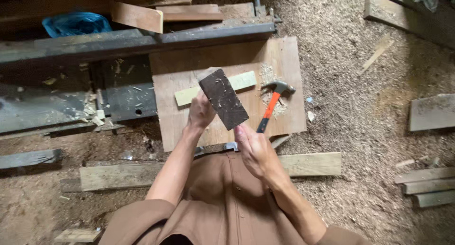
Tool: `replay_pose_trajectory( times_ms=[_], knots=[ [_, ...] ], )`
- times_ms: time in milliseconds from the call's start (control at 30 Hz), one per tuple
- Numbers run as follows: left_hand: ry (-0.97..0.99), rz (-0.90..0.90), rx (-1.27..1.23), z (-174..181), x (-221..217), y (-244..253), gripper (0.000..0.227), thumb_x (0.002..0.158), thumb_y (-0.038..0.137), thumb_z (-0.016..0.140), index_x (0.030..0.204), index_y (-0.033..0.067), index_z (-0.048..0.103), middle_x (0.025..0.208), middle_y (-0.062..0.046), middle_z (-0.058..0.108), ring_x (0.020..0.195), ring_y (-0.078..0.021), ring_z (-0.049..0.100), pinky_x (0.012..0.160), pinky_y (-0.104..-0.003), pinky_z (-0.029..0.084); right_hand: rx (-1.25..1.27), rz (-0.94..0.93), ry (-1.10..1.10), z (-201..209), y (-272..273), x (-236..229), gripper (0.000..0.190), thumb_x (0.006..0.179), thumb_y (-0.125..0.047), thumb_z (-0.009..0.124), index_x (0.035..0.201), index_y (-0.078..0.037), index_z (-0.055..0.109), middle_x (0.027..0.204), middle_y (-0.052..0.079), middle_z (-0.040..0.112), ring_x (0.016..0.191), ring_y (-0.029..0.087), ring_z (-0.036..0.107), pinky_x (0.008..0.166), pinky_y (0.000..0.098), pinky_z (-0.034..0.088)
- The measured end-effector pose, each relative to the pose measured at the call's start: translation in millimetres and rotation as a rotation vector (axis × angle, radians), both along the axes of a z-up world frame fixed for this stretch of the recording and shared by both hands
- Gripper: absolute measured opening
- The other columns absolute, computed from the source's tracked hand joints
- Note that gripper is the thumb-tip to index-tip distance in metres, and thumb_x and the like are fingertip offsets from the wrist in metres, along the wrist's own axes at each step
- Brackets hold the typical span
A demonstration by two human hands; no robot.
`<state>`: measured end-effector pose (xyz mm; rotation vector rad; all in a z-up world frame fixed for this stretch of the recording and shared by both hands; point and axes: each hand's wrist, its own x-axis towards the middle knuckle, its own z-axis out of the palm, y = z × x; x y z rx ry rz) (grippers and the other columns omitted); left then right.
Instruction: The person uses a chisel and hammer to carve a small wooden block on a workbench. They repeatedly strike the chisel to remove wood shavings and shape the piece.
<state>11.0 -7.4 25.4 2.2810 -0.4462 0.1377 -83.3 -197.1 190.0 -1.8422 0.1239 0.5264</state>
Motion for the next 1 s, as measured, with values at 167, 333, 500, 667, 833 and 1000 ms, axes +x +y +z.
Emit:
replay_pose_trajectory(
  times_ms=[167, 333, 500, 667, 833, 1000],
  knots=[
    [-0.005, 0.035, 0.04, 2.8, -1.9, 10.9, 0.033, 0.087, -0.005, 0.063, 0.119, -0.0039, 0.056, 0.098, -0.024, 0.068, 0.079, -0.0379, 0.071, 0.063, -0.042, 0.062, -0.027, -0.05, 0.029, -3.0, -5.0, -2.7, 0.049, 0.108, -0.042, 0.031, 0.087, -0.003, 0.051, 0.063, 0.008, 0.048, 0.058, 0.02, 0.047, 0.056, 0.0375, 0.043],
    [0.137, 0.107, 0.009, -12.8, -3.7, 21.4, 0.018, 0.099, 0.006, 0.065, 0.108, -0.0052, 0.054, 0.082, -0.019, 0.066, 0.061, -0.0262, 0.069, 0.048, -0.034, 0.06, -0.009, -0.129, 0.156, -7.0, -18.7, 6.6, 0.061, 0.105, -0.055, 0.028, 0.085, -0.004, 0.053, 0.064, 0.003, 0.045, 0.059, 0.017, 0.044, 0.053, 0.0367, 0.041],
    [0.092, 0.097, -0.005, -26.6, -7.4, 41.2, 0.009, 0.104, 0.004, 0.06, 0.104, -0.0049, 0.057, 0.079, -0.018, 0.066, 0.057, -0.021, 0.066, 0.047, -0.028, 0.056, -0.081, -0.145, 0.121, 4.4, -13.1, 9.0, 0.065, 0.103, -0.059, 0.022, 0.083, -0.006, 0.054, 0.063, 0.002, 0.044, 0.057, 0.015, 0.045, 0.053, 0.033, 0.043],
    [0.113, 0.082, -0.024, -17.7, 3.3, 56.8, 0.015, 0.1, 0.005, 0.064, 0.109, -0.0047, 0.057, 0.083, -0.019, 0.068, 0.061, -0.0227, 0.069, 0.05, -0.029, 0.062, 0.019, -0.133, 0.169, 15.6, 14.3, -0.3, 0.051, 0.106, -0.048, 0.028, 0.082, -0.007, 0.049, 0.066, 0.0, 0.044, 0.058, 0.013, 0.042, 0.051, 0.0321, 0.039],
    [0.037, 0.042, 0.052, -15.4, 4.6, 53.2, 0.026, 0.097, 0.007, 0.069, 0.11, -0.0068, 0.051, 0.087, -0.023, 0.065, 0.066, -0.0332, 0.069, 0.054, -0.036, 0.06, 0.102, -0.182, 0.186, -11.1, 29.8, -6.5, 0.045, 0.108, -0.04, 0.033, 0.081, -0.008, 0.05, 0.066, -0.001, 0.043, 0.058, 0.011, 0.04, 0.051, 0.0303, 0.037],
    [0.118, -0.002, 0.006, -20.0, 0.8, 59.3, 0.011, 0.103, 0.0, 0.057, 0.111, -0.0029, 0.05, 0.088, -0.019, 0.063, 0.056, -0.0262, 0.065, 0.045, -0.031, 0.054, 0.122, -0.412, 0.085, -68.8, 14.6, 12.1, 0.047, 0.112, -0.043, 0.033, 0.084, -0.009, 0.048, 0.068, -0.005, 0.041, 0.06, 0.009, 0.039, 0.053, 0.0306, 0.036]
  ],
)
